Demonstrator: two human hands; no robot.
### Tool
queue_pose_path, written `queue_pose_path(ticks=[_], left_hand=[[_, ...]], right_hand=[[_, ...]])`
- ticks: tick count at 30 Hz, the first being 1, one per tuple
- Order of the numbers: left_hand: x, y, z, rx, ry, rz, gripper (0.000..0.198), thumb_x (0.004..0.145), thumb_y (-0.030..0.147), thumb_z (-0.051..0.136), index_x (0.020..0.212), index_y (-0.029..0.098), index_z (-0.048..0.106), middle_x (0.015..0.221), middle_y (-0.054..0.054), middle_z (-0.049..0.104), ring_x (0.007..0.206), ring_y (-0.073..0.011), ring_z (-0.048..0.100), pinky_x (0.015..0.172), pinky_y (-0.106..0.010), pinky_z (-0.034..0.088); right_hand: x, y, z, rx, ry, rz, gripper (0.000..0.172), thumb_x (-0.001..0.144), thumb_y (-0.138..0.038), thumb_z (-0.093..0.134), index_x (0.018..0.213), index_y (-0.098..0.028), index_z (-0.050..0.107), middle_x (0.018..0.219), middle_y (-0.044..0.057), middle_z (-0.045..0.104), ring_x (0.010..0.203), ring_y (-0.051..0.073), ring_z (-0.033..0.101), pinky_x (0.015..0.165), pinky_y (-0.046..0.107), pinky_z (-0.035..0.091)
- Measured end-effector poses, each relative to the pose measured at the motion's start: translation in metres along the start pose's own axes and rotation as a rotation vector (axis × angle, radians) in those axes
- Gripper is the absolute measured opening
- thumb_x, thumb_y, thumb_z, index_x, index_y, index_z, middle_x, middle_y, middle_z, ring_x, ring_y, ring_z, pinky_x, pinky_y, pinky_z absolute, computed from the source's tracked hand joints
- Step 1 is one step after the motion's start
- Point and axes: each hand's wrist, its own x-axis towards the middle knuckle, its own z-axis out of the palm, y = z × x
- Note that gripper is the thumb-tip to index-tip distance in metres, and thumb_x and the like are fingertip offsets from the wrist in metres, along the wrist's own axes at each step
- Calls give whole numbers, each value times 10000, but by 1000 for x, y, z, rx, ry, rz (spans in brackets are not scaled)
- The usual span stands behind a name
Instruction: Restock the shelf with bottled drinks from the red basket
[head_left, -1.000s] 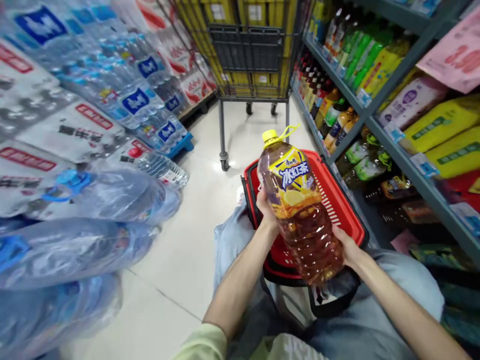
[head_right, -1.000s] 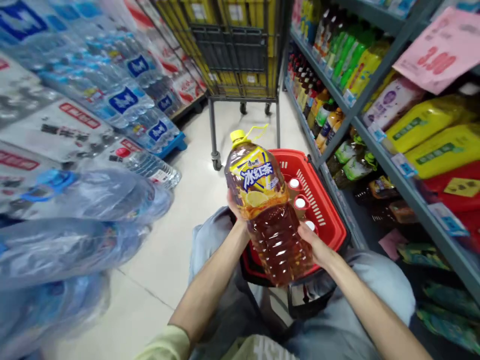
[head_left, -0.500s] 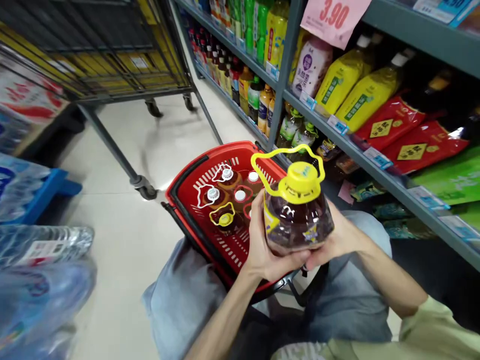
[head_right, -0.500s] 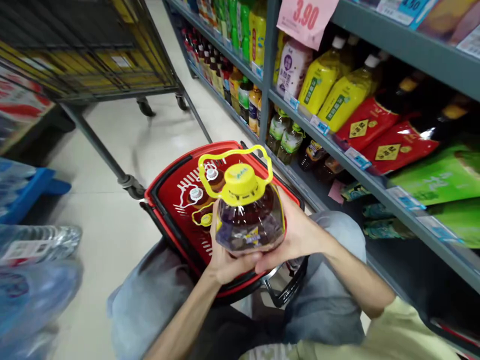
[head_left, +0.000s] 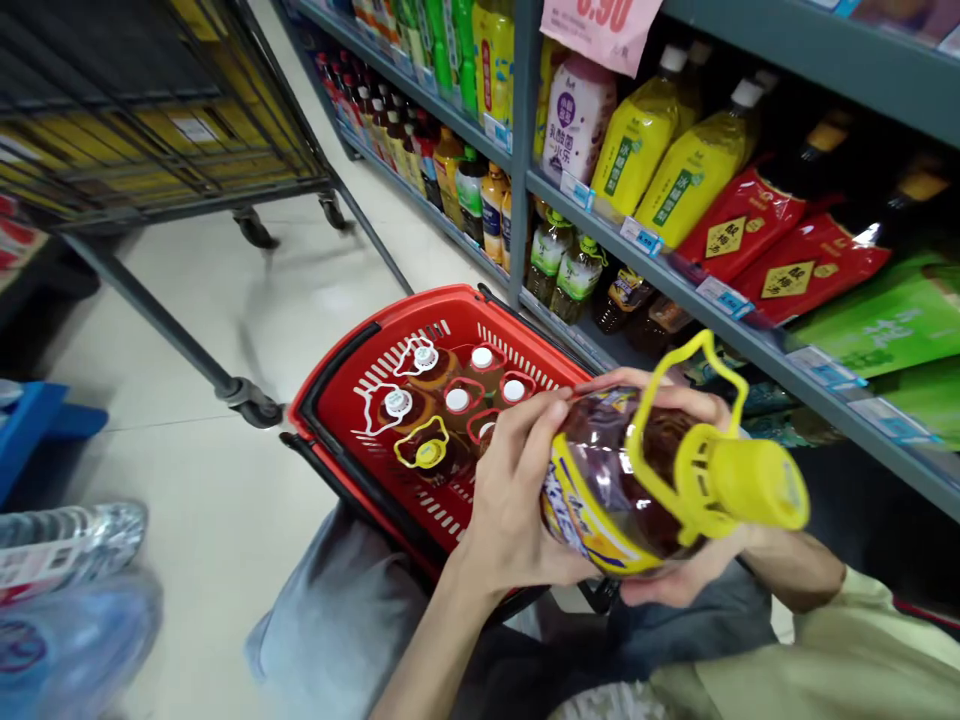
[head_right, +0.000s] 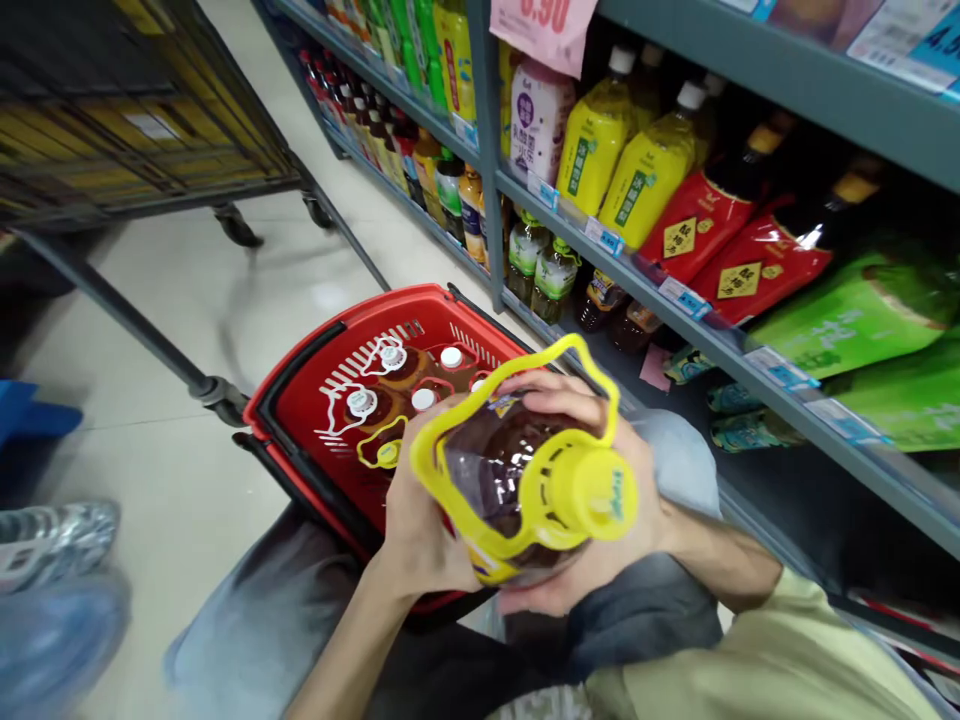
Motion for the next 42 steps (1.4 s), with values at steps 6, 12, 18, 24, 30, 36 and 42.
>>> queue_pose_path(ticks=[6,12,18,24,30,36,42], left_hand=[[12,4,-8,261,-109,105,1198,798,540,799,1670,226,41,1551,-239,437,1439,-390,464,1151,-568,461],[-7,-11,2,352,28,107,1054,845,452,733,1652,180,112,1444,-223,560,1334,-373,552,1107,-539,457],[-3,-7,-17,105,84,42,463,876,283,727,1316,393,635,1369,-51,677,1372,-317,564,1214,-622,320],[-4,4,-14,-7,2,56,416,935,201,622,1287,419,666,1337,-34,699,1382,-296,557,1230,-637,266],[-3,-11,9,206,5,208,621,941,116,519,1516,351,491,1543,-116,549,1473,-315,470,1235,-620,273],[25,-22,34,222,-19,327,1001,718,219,874,1590,202,382,1634,-206,421,1518,-415,391,1265,-613,227],[24,-15,45,553,-225,368,575,957,90,531,1526,133,457,1646,-157,426,1513,-312,406,1229,-489,332]], right_hand=[[6,0,-11,-20,123,9,851,650,-634,866,1415,-447,544,1464,39,557,1414,395,521,1215,591,412],[13,-6,-10,-7,-2,78,846,613,-518,909,1382,-454,562,1537,31,525,1438,440,498,1216,644,394],[-32,-5,-26,-11,118,312,1007,585,-628,928,1471,-328,554,1417,102,662,1408,430,545,1168,655,464],[-58,-15,-25,52,300,459,795,672,-511,900,1397,-318,638,1263,109,750,1288,403,654,1116,644,516],[-29,-23,-27,68,344,540,690,666,-309,857,1330,-316,671,1248,60,759,1291,338,660,1143,594,512],[7,-43,-50,-24,332,646,487,737,-331,790,1208,-232,719,1254,71,751,1213,331,698,1115,614,529],[24,-82,-97,-189,418,552,433,685,-241,805,1108,-247,717,1190,57,750,1135,336,717,984,678,587]])
